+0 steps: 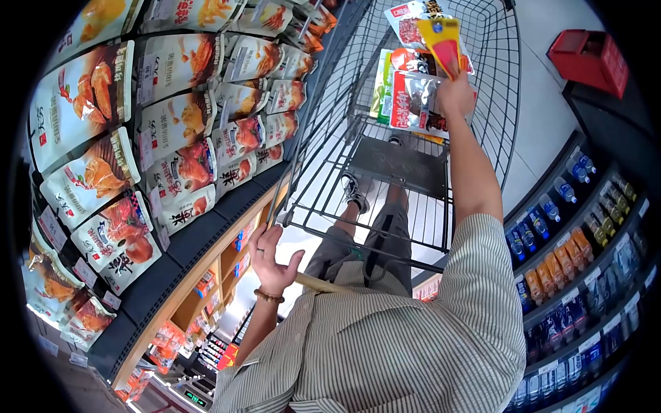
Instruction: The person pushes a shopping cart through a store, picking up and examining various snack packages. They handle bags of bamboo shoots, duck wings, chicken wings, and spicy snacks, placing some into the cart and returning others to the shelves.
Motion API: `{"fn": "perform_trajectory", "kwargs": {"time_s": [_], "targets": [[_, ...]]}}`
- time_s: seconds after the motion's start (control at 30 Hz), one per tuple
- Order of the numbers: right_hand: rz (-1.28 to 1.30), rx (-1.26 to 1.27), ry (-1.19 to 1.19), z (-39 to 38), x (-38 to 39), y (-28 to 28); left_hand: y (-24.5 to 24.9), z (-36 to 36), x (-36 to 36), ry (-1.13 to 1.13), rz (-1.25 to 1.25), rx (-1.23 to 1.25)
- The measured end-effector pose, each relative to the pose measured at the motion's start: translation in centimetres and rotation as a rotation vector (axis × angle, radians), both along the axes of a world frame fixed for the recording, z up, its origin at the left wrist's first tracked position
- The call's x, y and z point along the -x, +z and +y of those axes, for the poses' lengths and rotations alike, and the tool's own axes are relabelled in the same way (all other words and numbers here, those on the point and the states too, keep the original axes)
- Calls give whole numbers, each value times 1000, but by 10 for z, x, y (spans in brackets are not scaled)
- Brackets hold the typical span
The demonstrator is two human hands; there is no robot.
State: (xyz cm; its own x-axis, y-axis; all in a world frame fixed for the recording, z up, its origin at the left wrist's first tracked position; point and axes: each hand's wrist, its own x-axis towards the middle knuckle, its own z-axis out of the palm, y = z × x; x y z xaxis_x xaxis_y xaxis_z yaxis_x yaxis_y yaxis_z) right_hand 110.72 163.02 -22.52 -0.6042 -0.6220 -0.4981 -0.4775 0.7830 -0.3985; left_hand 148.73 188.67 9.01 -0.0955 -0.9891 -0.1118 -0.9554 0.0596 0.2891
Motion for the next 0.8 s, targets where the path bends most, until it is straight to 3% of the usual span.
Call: {"fn": "perform_trajectory", "kwargs": {"time_s": [0.07,0.13,0.27,0.37,0.43,0.47,0.53,0.57,0.6,0.67,0.7,0.8], "targets": [[345,314,290,-5,2,-12,0,0,0,-1,13,1],[380,359,295,9,5,-37,1,-1,0,-2,24,3],[22,-194,166,51,4,-62,1,-2,-1,10,33,-8],[-185,-403,90,82,0,-98,1,0,-3,11,42,-9],[-550,-366,-431,101,-8,-148,2,-1,-2,15,35,-12],[-565,-298,-606,99,-17,-145,2,0,-3,13,39,-3],[-691,-122,-788,93,-29,-137,0,0,-5,7,23,-6],[-725,-127,-766,103,-19,-192,1,0,-5,20,27,-16],[-726,-119,-765,98,-20,-181,1,2,-5,18,29,-9],[-505,38,-1035,85,-30,-147,-2,2,-8,6,16,-1],[-474,40,-1196,87,-24,-169,-1,0,-7,8,24,3],[-906,222,-1253,96,-16,-170,-1,-1,-6,28,28,-1]]}}
